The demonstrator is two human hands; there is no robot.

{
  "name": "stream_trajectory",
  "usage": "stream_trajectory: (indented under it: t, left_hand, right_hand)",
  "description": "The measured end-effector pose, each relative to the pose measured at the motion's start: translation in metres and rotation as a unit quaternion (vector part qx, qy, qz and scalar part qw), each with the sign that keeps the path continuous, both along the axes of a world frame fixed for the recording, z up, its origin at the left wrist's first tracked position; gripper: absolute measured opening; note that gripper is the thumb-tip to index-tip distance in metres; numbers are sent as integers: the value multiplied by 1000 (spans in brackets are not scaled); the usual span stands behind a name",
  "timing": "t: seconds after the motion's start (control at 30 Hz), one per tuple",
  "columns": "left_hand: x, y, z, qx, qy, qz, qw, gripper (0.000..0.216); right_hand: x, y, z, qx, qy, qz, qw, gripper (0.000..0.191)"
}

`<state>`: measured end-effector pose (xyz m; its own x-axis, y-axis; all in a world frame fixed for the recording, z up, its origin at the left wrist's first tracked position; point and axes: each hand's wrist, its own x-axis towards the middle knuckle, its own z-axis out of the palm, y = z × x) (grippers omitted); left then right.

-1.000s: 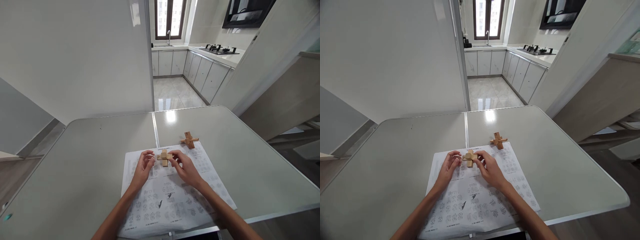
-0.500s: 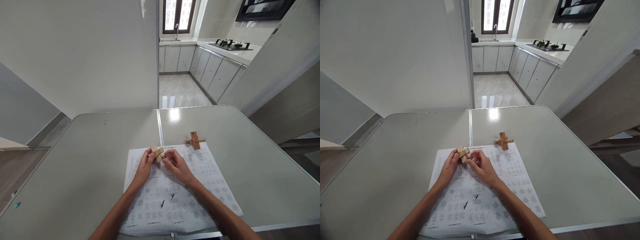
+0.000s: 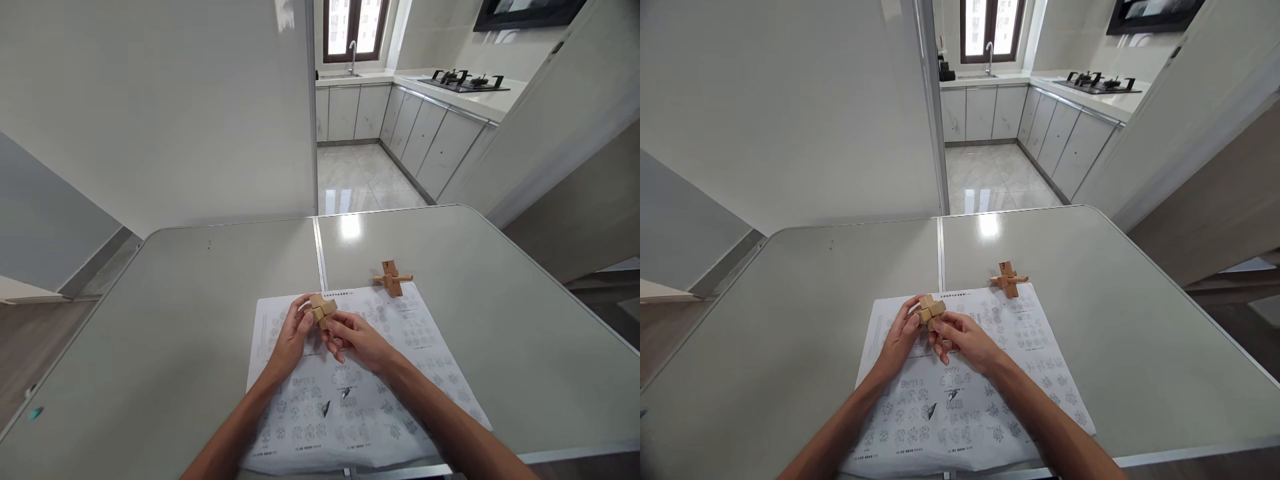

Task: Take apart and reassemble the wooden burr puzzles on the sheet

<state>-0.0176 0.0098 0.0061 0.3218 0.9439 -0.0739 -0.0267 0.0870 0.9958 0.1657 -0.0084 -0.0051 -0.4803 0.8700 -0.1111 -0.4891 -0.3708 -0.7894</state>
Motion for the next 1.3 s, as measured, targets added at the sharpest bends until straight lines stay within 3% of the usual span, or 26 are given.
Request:
stream_trajectory:
  t: [0.33, 0.6, 0.77, 0.9, 1.03, 1.17, 1.3]
  left_hand:
    - [-3, 0, 5, -9, -7, -35, 999, 70]
    - [-7, 3, 3, 11, -37, -61, 997, 64]
    - [-5, 4, -3, 16, -63, -25, 998, 64]
    - [-1, 3, -8, 39, -58, 35, 997, 65]
    - [3, -2, -5, 61, -27, 34, 997, 68]
    - [5, -5, -1, 59, 10, 11, 998, 70]
    - [2, -2, -3, 1, 2, -1, 1000, 64]
  right_hand:
    - [-5, -4, 4, 20, -32, -25, 999, 40]
    - [-2, -5, 3, 59, -54, -42, 996, 39]
    - [-3, -5, 1, 95, -119, -60, 987, 38]
    - [-2, -7, -2, 178, -232, -150, 944, 34]
    - [1, -10, -3, 264, -327, -211, 883, 24]
    - [5, -10, 1, 272, -353, -223, 867, 20]
    - [8, -12, 8, 313, -342, -216, 859, 16]
